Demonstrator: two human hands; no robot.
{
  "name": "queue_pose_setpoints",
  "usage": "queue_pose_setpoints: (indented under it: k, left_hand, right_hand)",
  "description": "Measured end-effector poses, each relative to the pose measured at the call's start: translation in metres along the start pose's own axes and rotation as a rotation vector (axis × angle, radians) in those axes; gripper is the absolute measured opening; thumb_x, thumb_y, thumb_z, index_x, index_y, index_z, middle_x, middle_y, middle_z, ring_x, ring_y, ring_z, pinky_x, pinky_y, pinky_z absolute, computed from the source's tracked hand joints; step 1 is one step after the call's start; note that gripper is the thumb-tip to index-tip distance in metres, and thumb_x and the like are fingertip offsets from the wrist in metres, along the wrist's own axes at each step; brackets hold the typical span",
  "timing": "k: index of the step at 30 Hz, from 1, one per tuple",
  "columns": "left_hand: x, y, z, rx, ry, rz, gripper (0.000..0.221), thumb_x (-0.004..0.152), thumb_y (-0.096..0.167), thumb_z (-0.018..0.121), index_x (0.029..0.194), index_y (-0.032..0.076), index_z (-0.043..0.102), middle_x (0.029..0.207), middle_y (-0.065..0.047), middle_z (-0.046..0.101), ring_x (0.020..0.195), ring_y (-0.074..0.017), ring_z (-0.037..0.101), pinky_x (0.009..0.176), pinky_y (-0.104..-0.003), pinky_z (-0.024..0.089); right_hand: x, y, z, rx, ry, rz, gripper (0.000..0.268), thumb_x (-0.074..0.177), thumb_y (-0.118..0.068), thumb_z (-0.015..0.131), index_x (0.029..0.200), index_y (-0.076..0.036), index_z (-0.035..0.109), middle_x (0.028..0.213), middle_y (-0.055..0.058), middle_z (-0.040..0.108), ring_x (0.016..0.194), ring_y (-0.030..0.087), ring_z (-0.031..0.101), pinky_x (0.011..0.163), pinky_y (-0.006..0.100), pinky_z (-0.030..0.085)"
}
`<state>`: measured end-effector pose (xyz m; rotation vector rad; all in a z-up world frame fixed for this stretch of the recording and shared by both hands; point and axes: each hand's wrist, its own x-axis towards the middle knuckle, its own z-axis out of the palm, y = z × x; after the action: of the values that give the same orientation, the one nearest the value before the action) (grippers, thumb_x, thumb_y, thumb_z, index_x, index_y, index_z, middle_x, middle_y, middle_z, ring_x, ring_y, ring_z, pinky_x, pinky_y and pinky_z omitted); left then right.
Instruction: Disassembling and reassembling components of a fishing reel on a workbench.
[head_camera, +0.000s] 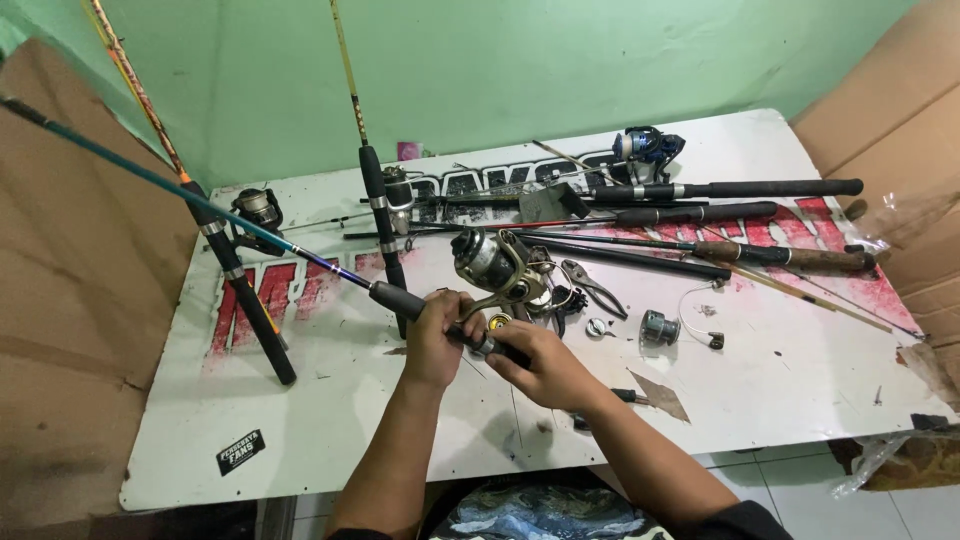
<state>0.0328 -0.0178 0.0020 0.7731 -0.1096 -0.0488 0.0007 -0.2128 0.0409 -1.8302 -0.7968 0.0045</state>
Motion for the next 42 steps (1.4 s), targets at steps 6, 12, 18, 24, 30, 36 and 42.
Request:
queue_pose_setpoints:
  k: [6,12,18,24,30,36,42]
  left_hand:
    - [0.000,0.001,0.009,-0.027,0.019,0.000,0.034,0.096,0.020,0.056,0.068,0.011,0.039,0.084,-0.009,0.058,0.064,-0.0183,0.046,0.063,-0.038,0.044]
    - [-0.008,0.005,0.013,0.000,0.028,-0.034,0.029,0.097,0.021,0.051,0.073,0.006,0.044,0.078,-0.008,0.050,0.064,-0.0187,0.047,0.060,-0.035,0.043]
    - [-0.010,0.005,0.005,0.032,-0.176,-0.006,0.030,0.097,0.019,0.047,0.070,0.010,0.036,0.072,-0.009,0.045,0.066,-0.0179,0.047,0.061,-0.033,0.042]
    - [-0.010,0.006,0.008,0.096,-0.134,-0.047,0.026,0.093,0.017,0.047,0.070,0.006,0.042,0.073,-0.010,0.049,0.066,-0.0183,0.049,0.064,-0.033,0.044]
    - [-0.010,0.008,0.011,0.109,-0.050,-0.040,0.028,0.098,0.022,0.047,0.080,0.001,0.052,0.070,-0.008,0.048,0.067,-0.0177,0.049,0.065,-0.033,0.043]
    - [-0.014,0.006,0.008,0.110,-0.125,0.004,0.030,0.101,0.022,0.049,0.078,0.003,0.049,0.073,-0.008,0.050,0.068,-0.0178,0.049,0.066,-0.033,0.044]
    - [-0.004,-0.011,-0.013,0.031,-0.074,0.027,0.031,0.103,0.025,0.053,0.081,0.004,0.053,0.077,-0.009,0.054,0.068,-0.0194,0.050,0.064,-0.034,0.044]
  right_hand:
    - [-0.003,0.006,0.003,-0.133,0.045,0.018,0.029,0.092,-0.020,0.074,0.113,-0.001,0.068,0.087,0.014,0.062,0.076,0.030,0.062,0.067,0.040,0.050]
    - [-0.002,0.001,-0.002,-0.071,-0.098,-0.066,0.028,0.098,-0.018,0.072,0.119,-0.001,0.065,0.111,0.016,0.069,0.105,0.031,0.064,0.090,0.037,0.052]
    - [-0.007,0.038,0.008,0.436,-0.249,0.290,0.034,0.100,-0.020,0.066,0.129,-0.002,0.065,0.120,0.013,0.067,0.108,0.022,0.061,0.095,0.038,0.052]
    - [-0.001,0.019,-0.003,0.219,-0.277,0.115,0.030,0.103,-0.017,0.063,0.129,-0.003,0.063,0.121,0.010,0.067,0.109,0.020,0.062,0.095,0.034,0.051]
    - [-0.004,0.009,0.009,-0.003,0.026,0.133,0.032,0.089,-0.017,0.080,0.112,-0.003,0.064,0.100,0.008,0.067,0.086,0.020,0.067,0.076,0.034,0.057]
    - [-0.006,0.008,0.007,0.210,-0.067,-0.013,0.024,0.104,-0.009,0.064,0.127,0.000,0.063,0.119,0.010,0.067,0.111,0.020,0.062,0.097,0.035,0.051]
    - [-0.008,0.024,0.014,0.075,0.055,0.079,0.027,0.091,-0.015,0.079,0.110,-0.002,0.064,0.097,0.009,0.064,0.085,0.018,0.061,0.077,0.032,0.053]
